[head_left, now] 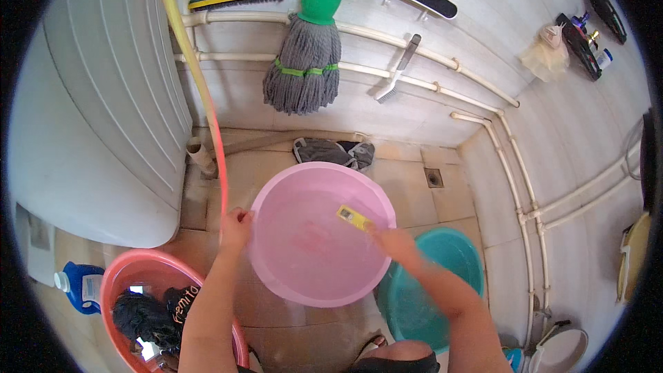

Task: The person fills a pink basin with water from a hose, scrubs the basin with a brush, and rinses it. They then fill a teal basin with water and hand-wash a white cloth, repeatedly submerging and wringing it.

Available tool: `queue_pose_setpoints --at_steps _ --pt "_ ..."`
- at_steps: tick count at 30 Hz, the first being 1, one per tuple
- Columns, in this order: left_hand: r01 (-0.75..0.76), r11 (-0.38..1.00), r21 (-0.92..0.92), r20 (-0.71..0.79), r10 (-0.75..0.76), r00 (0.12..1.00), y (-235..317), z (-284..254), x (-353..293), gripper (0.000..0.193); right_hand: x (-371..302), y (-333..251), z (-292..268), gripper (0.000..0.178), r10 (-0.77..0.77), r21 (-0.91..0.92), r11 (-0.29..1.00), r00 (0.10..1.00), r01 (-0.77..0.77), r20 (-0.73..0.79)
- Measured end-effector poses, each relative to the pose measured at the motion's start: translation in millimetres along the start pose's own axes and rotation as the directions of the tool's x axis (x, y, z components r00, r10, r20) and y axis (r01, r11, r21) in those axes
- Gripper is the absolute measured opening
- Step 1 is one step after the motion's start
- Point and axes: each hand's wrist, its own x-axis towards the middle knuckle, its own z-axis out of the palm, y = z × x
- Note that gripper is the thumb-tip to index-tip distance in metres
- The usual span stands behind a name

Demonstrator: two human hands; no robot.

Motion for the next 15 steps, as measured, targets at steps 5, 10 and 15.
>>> queue_pose_setpoints --at_steps 5,10,15 --pt "-0.016 1.0 -0.015 0.057 0.017 0.998 16.6 -4.5 -2.7 0.021 -21.3 86.3 -5.1 0.039 0.079 0.03 0.996 0.993 -0.082 0.083" --pt "-0.02 1.0 0.013 0.005 0.02 1.0 0.2 3.9 2.9 0.021 -47.2 87.8 9.5 0.041 -0.319 -0.061 0.941 0.934 0.332 0.16" --pt "-0.072 0.997 -0.006 0.027 0.072 0.997 11.9 -5.9 -4.9 0.021 -17.2 98.8 19.6 0.041 -0.199 -0.046 0.98 0.956 0.193 -0.214"
